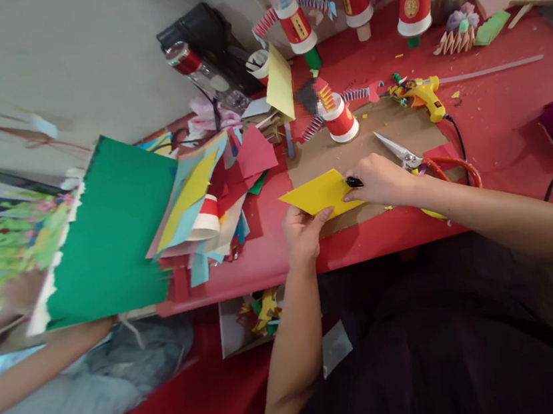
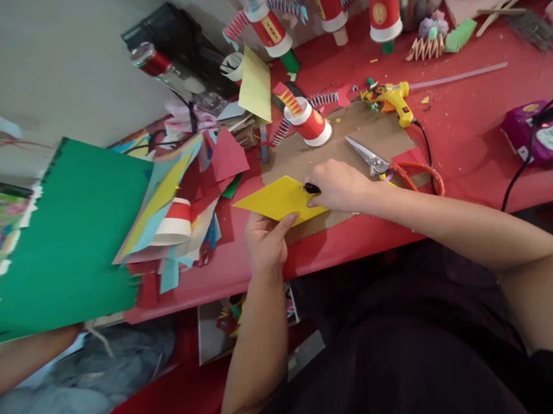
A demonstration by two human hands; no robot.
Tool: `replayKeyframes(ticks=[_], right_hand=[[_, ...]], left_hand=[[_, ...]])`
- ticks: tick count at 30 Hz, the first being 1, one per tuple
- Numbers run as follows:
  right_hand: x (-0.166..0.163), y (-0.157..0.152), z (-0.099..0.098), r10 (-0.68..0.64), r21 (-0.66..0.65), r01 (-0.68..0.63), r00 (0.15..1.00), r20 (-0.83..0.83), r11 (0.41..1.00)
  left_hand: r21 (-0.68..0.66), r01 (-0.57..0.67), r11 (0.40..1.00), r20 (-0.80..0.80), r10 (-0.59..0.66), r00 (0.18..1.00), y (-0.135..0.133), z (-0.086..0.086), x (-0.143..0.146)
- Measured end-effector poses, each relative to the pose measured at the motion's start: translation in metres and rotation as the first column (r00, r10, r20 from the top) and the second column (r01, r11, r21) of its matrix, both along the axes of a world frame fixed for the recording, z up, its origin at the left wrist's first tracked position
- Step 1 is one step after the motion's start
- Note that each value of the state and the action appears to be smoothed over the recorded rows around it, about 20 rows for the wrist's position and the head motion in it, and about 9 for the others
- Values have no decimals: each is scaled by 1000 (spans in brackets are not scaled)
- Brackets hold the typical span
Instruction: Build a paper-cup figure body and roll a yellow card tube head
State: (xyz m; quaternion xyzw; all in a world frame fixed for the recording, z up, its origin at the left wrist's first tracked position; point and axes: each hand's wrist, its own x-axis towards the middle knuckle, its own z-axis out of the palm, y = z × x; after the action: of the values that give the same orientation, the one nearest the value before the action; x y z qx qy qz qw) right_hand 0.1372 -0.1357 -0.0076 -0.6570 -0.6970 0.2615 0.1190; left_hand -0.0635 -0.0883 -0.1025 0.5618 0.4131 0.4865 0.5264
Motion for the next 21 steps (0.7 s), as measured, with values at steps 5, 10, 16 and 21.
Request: replayKeyframes(ticks=[5,10,16,21], right_hand=[[-3,2,0,-9,7,9,1000,11,1000],[7,1,-1,-42,143,53,996,-79,988],[36,-23,7,-255,483,530,813,-523,698],[34,-37,-7,-291,336,598,713,-639,728]], left_hand=[[0,0,1000,-1,0,1000,0,-3,-2],[22,23,999,9,-23,1000,0,0,0],[2,35,999,-41,-35,999,-2,8,2],[0,19,1000,-35,-19,999,-3,8,3]])
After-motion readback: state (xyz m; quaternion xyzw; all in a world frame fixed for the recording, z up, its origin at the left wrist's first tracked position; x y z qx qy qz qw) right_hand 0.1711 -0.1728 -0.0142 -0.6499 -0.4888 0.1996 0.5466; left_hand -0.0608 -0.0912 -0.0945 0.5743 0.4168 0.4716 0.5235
